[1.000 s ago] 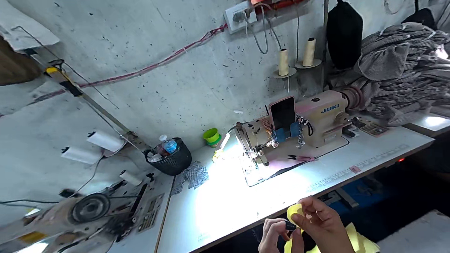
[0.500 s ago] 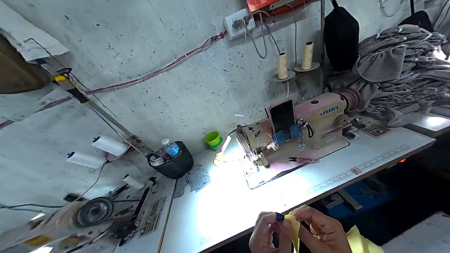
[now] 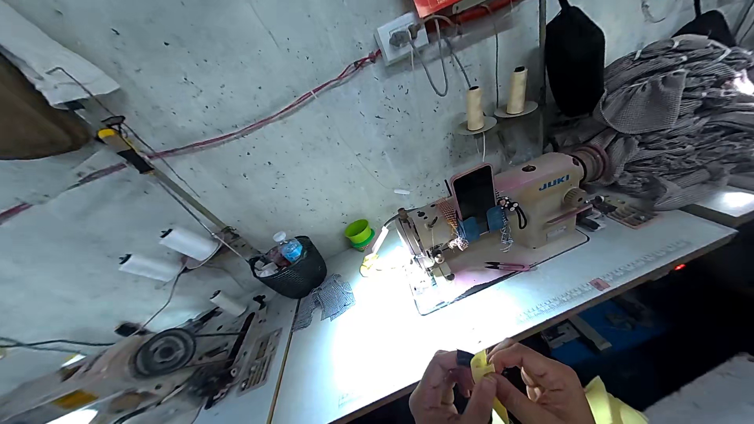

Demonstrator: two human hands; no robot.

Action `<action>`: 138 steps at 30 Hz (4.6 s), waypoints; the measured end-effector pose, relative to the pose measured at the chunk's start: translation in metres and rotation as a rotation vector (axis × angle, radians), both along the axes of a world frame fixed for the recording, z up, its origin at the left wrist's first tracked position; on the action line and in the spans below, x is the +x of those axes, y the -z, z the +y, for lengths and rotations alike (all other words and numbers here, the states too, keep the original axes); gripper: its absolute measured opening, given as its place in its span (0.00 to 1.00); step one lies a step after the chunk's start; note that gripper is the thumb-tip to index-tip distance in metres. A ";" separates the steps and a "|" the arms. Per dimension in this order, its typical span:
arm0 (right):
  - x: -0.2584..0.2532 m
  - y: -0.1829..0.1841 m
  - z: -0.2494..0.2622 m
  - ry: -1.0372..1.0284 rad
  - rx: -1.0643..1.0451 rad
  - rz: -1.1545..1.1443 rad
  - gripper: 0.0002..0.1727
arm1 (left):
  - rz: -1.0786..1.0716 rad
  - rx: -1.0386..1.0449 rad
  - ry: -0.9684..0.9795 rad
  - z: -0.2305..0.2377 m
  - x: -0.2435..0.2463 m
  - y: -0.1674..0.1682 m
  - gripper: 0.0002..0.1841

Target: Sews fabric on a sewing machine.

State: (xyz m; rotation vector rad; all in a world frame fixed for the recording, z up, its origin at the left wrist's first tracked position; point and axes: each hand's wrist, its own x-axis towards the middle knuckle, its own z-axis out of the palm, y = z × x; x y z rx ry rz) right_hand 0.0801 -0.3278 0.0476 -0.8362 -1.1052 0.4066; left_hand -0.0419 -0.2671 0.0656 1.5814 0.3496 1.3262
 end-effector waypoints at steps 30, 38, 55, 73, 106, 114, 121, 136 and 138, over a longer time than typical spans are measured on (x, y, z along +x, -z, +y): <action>-0.009 0.013 0.012 0.131 0.045 0.046 0.06 | -0.226 -0.423 0.094 0.004 0.012 0.000 0.02; 0.001 0.024 0.033 0.172 0.035 -0.031 0.05 | -0.211 -0.446 -0.054 0.022 0.025 0.006 0.17; 0.040 0.060 0.159 0.193 -0.523 -0.349 0.11 | 0.492 -0.264 -0.272 0.187 0.044 0.065 0.21; 0.045 0.053 0.217 0.289 -0.823 -0.753 0.10 | 0.932 0.663 -0.026 0.249 0.005 0.097 0.16; 0.060 0.095 0.206 0.366 -0.556 -0.830 0.20 | 1.014 0.669 -0.334 0.233 0.019 0.104 0.25; 0.062 0.093 0.209 0.273 -0.548 -0.645 0.16 | 0.989 0.683 -0.350 0.230 0.021 0.106 0.26; 0.060 0.091 0.211 0.302 -0.581 -0.587 0.08 | 0.993 0.683 -0.311 0.235 0.020 0.104 0.26; 0.063 0.095 0.213 0.296 -0.506 -0.559 0.11 | 0.846 0.737 -0.208 0.239 0.017 0.112 0.17; 0.061 0.097 0.213 0.315 -0.514 -0.602 0.12 | 0.864 0.747 -0.226 0.239 0.017 0.112 0.17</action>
